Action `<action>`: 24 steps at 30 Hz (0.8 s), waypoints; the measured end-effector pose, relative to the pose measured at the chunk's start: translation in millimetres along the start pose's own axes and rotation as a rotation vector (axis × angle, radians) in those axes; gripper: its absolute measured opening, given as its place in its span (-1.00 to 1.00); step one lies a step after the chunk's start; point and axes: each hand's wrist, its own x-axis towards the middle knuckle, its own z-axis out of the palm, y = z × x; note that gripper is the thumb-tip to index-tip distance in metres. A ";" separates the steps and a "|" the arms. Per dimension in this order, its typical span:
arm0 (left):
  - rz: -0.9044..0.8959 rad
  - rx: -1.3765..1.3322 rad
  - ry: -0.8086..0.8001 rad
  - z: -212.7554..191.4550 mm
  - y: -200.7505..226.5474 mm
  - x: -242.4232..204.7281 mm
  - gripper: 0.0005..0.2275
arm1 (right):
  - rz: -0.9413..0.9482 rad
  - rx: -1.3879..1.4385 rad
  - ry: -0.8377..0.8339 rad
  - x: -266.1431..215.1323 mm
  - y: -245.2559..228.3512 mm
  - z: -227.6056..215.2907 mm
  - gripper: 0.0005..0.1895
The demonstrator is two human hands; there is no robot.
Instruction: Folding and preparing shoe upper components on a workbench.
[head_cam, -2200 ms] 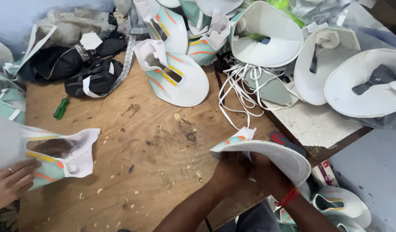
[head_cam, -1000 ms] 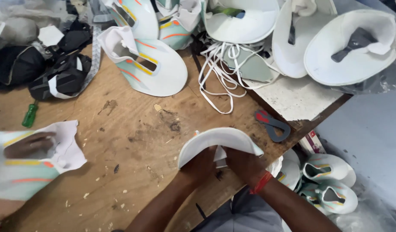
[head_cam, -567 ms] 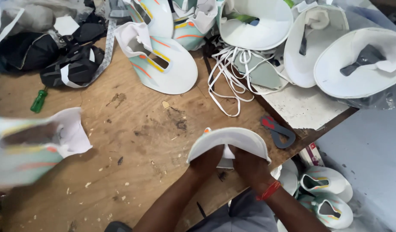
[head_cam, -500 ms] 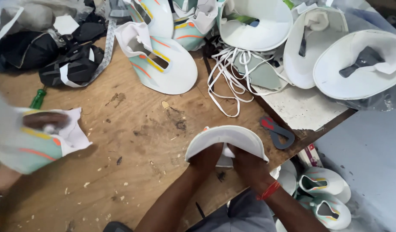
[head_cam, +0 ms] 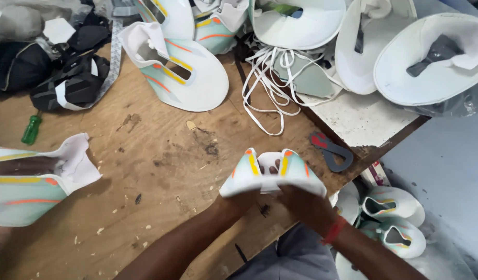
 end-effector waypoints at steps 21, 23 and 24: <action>0.197 0.183 0.100 79.3 51.8 -31.8 -0.76 | 0.551 1.436 0.018 6.8 9.8 1.9 -0.56; 0.236 0.193 -0.015 71.2 45.9 -31.0 -0.80 | 0.545 1.310 0.013 6.7 8.9 -6.3 -0.60; 0.321 0.454 -0.021 61.4 33.3 -25.0 -0.76 | 0.541 1.237 0.017 7.8 11.5 -12.1 -0.61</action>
